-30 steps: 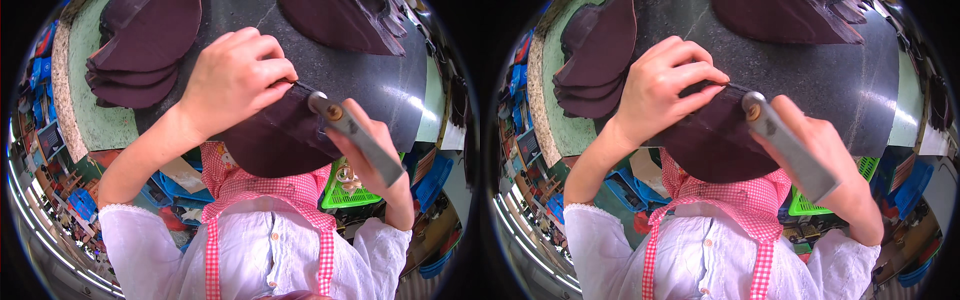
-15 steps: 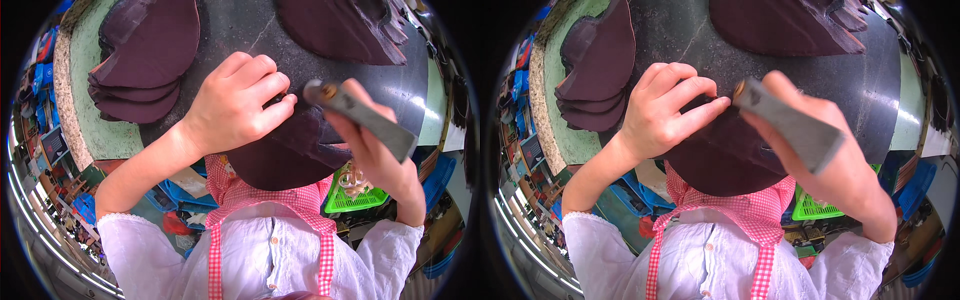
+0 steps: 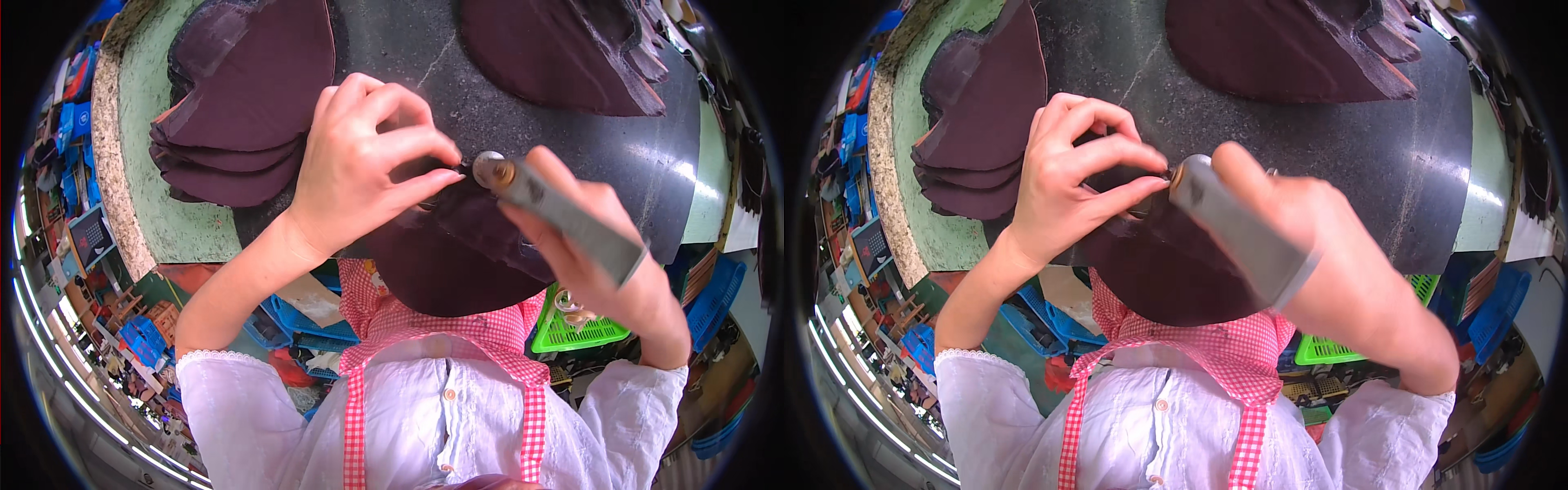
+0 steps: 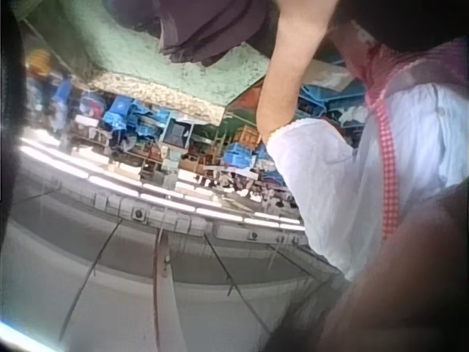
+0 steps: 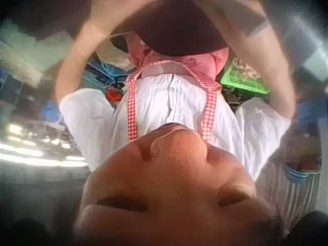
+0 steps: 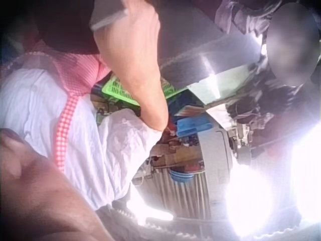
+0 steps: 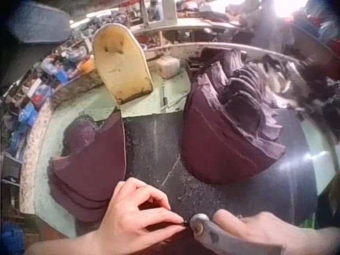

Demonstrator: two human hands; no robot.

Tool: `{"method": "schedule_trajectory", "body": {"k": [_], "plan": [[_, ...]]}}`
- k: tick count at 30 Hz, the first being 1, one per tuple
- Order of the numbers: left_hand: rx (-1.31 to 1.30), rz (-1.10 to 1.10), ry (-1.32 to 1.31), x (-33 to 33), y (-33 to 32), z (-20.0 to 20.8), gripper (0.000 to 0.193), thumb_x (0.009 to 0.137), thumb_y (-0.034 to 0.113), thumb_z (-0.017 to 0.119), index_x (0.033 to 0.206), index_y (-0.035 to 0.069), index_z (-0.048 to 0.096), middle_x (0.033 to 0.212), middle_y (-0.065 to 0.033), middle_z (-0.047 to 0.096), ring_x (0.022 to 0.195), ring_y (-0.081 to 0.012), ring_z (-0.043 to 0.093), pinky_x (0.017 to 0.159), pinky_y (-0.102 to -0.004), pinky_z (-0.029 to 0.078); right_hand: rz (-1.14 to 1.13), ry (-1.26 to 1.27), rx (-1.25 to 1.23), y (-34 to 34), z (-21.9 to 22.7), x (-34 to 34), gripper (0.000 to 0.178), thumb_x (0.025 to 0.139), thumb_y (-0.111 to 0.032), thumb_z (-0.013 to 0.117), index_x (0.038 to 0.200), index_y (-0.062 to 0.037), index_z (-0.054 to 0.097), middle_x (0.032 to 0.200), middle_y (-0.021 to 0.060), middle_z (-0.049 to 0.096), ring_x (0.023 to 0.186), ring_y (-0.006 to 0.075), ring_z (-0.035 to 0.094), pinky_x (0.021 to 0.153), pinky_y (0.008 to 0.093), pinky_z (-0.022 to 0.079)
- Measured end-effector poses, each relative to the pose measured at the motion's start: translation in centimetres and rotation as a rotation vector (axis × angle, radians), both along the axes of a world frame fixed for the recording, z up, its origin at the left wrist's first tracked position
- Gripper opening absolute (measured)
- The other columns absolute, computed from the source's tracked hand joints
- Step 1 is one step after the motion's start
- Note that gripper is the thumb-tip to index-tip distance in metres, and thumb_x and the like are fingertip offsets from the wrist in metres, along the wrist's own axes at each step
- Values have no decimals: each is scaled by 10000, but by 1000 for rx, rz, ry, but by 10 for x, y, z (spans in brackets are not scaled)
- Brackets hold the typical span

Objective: The person repeatedly takes leather shoe upper pieces, folds their edges by hand, and hammers the folded edges with a hammer before stacking them onto a pile.

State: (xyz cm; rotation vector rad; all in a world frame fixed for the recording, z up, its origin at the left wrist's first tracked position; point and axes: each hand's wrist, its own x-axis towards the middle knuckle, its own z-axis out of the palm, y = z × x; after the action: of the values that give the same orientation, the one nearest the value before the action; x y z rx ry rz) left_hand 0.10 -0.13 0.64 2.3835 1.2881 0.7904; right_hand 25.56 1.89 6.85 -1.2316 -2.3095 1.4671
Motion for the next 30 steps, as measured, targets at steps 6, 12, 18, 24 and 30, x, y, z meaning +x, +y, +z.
{"method": "schedule_trajectory", "body": {"k": [6,12,18,24,30], "plan": [[101,-8,105,0,-11,-1,297,658,194,878,939,201,785,954,62,671,952,-216,575,857,-393,397,26,121,-17,8,-2,-10,154,994,-44,650,1084,1,535,683,143,508,555,326,514,557,388,426],[1,184,30,0,-22,-2,287,665,221,896,938,233,810,1040,60,667,986,-204,549,887,-394,379,114,93,66,11,-2,-10,150,1005,-53,643,1112,7,557,684,156,509,558,299,518,565,399,429],[2,254,-2,11,-34,-2,255,643,137,895,867,190,784,988,62,676,958,-196,571,880,-388,383,46,121,199,12,-3,-13,114,1014,-53,635,1073,13,564,710,120,490,569,254,457,568,368,423],[202,169,270,28,-49,3,243,730,203,829,940,137,726,1051,39,649,994,-216,595,947,-449,394,97,5,31,4,-5,-15,168,982,-27,654,1083,4,523,724,213,544,668,459,556,560,405,429],[37,237,242,23,-59,12,442,736,300,853,1098,109,687,1209,-53,574,1156,-311,511,1037,-524,372,115,84,192,8,9,-18,201,997,-64,659,1155,3,556,747,199,565,653,433,582,570,422,455]]}}
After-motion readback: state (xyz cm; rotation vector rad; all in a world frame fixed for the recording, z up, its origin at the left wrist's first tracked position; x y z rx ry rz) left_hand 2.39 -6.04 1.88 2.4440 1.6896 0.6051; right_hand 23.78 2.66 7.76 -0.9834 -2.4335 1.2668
